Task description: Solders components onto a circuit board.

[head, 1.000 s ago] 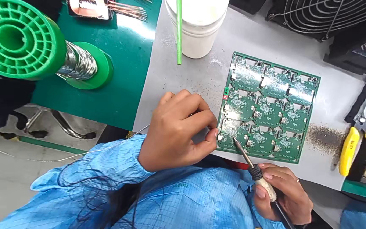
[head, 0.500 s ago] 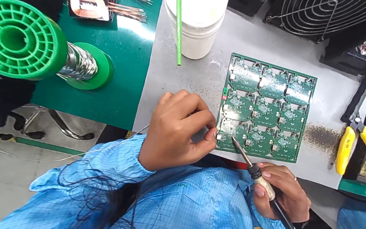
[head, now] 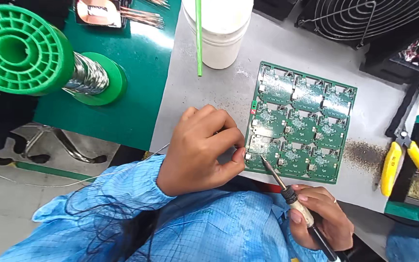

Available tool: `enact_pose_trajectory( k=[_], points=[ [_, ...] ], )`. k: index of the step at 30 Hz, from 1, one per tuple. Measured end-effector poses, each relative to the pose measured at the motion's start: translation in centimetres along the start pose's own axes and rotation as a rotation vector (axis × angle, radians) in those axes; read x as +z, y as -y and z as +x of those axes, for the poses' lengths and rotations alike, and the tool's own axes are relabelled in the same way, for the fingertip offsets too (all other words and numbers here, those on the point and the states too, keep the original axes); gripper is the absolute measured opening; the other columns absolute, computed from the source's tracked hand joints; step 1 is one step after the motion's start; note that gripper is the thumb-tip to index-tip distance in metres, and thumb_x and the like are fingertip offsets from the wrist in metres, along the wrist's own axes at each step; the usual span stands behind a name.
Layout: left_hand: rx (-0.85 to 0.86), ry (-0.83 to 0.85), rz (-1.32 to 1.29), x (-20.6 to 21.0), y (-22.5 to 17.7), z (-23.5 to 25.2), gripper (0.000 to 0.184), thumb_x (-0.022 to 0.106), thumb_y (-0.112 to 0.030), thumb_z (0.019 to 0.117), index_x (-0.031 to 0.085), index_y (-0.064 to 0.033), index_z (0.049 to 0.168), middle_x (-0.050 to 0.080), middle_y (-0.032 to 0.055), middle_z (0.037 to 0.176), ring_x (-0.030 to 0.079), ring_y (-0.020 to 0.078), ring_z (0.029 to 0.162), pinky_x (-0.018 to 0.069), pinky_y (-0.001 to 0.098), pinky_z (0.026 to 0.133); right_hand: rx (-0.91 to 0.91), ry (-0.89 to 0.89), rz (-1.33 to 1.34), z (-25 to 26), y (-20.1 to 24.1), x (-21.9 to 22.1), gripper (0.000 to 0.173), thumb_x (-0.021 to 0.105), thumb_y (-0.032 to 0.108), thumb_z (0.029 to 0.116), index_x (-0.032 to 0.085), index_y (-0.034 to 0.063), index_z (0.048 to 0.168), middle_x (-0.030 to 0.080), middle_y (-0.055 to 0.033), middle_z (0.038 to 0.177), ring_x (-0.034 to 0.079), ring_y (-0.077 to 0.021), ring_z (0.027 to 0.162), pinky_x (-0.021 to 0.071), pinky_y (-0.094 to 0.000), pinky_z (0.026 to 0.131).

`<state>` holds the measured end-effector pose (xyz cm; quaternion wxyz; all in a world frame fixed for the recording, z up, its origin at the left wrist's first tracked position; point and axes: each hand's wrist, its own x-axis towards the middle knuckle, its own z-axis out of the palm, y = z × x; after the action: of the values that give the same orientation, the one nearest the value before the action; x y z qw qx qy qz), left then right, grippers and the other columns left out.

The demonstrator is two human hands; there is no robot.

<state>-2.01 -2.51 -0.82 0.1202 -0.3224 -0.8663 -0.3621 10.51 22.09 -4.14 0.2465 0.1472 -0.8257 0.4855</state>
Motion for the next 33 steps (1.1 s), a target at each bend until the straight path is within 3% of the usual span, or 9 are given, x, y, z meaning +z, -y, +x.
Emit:
enact_pose_trajectory(
  k=[33],
  points=[
    [0.012,0.007,-0.009,0.04,0.10,0.02,0.020,0.060,-0.022,0.0925,0.072,-0.0133,0.079,0.061,0.0022,0.078,0.050,0.0132,0.078,0.0320,0.0327,0.072,-0.051,0.002,-0.041,0.29,-0.10,0.09,0.020,0.064,0.029,0.0988,0.061,0.0115,0.107,0.066,0.0038,0.098,0.068,-0.0049,0.094,0.0585,-0.0218,0.087]
  ],
)
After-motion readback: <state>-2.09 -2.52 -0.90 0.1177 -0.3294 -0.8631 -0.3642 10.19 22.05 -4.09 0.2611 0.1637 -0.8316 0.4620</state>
